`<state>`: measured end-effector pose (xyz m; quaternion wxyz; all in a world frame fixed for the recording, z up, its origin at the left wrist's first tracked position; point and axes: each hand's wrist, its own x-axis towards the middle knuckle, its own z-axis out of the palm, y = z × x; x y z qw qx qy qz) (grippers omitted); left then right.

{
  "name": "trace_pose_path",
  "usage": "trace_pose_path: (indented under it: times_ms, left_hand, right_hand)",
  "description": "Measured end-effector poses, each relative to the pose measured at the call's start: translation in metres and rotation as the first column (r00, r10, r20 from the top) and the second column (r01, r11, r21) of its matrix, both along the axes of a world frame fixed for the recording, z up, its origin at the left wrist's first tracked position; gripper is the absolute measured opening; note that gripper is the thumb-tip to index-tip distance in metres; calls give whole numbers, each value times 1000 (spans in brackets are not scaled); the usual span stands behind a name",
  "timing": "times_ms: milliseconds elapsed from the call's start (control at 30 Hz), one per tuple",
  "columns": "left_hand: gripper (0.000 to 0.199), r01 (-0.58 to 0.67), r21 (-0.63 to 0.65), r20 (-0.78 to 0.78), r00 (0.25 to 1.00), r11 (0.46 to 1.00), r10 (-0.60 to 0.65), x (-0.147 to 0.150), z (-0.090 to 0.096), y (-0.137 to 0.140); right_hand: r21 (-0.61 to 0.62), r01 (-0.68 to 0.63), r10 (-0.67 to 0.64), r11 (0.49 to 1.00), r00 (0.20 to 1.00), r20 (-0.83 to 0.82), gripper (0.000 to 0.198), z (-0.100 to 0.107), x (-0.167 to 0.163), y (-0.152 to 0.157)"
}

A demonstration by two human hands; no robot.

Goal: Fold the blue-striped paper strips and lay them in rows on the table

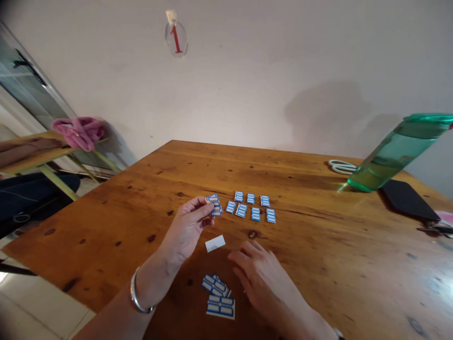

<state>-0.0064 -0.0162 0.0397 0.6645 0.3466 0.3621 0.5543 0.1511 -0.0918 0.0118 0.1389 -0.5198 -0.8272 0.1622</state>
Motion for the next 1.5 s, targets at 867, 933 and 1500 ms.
trace_pose_path:
  times_ms: [867, 933, 1500]
  left_hand:
    - [20, -13, -44, 100, 995, 999, 17, -4, 1, 4]
    - [19, -12, -48, 97, 995, 999, 17, -4, 0, 4]
    - [23, 11, -61, 84, 996, 998, -6, -3, -5, 5]
  right_hand:
    - [136, -343, 248, 929, 853, 459, 18, 10, -43, 54]
    - [133, -354, 252, 926, 840, 481, 15, 9, -45, 53]
    - [-683, -224, -666, 695, 157, -729, 12, 3, -10, 27]
